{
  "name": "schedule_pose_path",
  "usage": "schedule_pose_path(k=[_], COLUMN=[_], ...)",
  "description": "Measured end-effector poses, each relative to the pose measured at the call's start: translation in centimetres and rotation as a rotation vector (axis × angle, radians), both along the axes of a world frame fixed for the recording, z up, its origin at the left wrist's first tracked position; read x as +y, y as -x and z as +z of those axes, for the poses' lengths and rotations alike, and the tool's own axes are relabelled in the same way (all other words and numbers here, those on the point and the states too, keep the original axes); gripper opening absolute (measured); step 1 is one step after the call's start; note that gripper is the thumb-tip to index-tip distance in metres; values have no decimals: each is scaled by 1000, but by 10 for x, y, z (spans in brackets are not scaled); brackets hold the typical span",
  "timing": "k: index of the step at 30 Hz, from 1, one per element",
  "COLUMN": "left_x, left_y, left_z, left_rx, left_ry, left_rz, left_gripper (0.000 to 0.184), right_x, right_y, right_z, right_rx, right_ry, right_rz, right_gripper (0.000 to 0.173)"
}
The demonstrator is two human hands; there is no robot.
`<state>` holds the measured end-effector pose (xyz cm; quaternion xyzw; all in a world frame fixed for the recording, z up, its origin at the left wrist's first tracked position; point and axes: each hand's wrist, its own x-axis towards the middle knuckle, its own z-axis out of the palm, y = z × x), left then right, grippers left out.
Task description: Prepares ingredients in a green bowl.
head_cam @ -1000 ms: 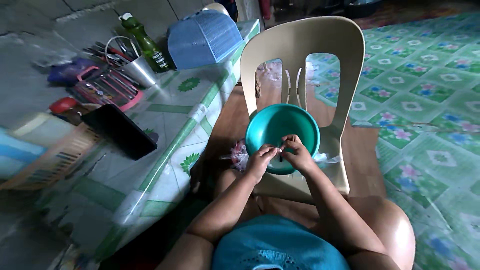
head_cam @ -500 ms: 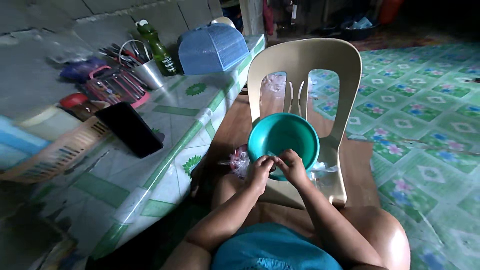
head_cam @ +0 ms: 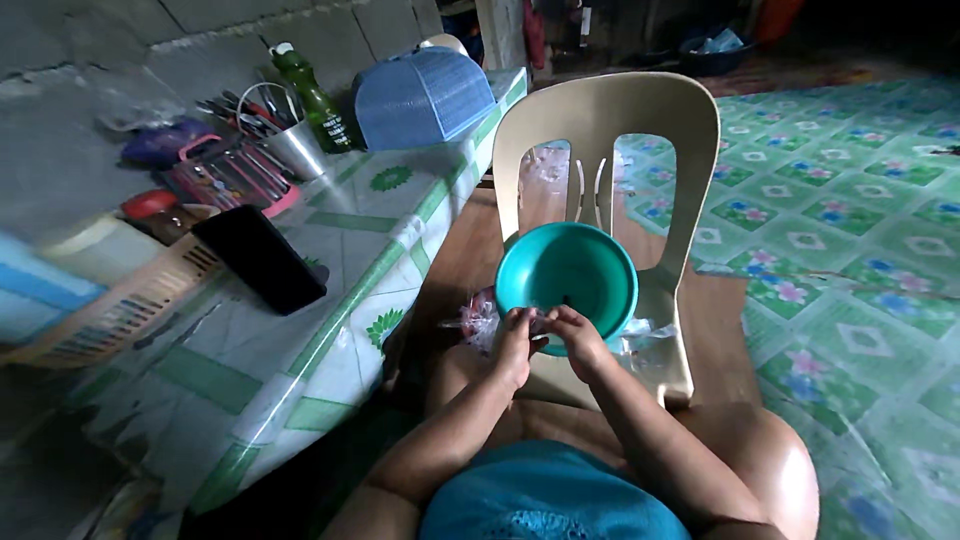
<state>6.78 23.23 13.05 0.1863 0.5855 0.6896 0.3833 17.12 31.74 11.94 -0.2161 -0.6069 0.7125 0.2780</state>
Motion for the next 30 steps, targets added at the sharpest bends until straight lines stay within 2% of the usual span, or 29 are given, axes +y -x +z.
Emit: schedule_pose_path(k=[2,3,4,6,8,13,16,18,22,24,26,29,30], left_x=[-4,-5,-5,-5,-5,-7,-3,-1,-7,-10,-10,-10,-11], left_y=[6,6,6,3,0,4,1,4,14,17,17,15,15], left_z=[-5,-3,-2,2,7,-4,-2,-4,-8,-10,-12,-13,-12], left_rx=[134,77,-37,-227,-298,-79,-228,-224,223,330,280,37,-43], left_ry=[-1,6,8,-12,-14,-23,-38,-30,18,49,49,33,27], left_rz=[-38,-37,-21,-17,-29,4,103,113,10,-35,-52,-47,-40], left_gripper=[21,19,17,14,14,16,12,12,21,24,22,14,13], right_x=[6,8,9,6,3,6,-1,-3,12,19,20,25,27], right_y=[-3,-5,-6,0,6,8,8,8,-1,-5,-4,-5,-8], right_z=[8,8,3,-7,-12,-10,-11,-9,-9,-9,-5,-6,-5], right_rx=[-212,-160,11,416,569,373,467,420,94,10,45,155,137], right_ry=[-199,-181,-74,243,412,480,594,545,248,170,134,178,199], right_rz=[57,49,18,-3,20,-165,-140,-113,-67,-22,-110,-232,-202], right_gripper=[21,17,6,14,19,16,18,22,38,33,19,11,27])
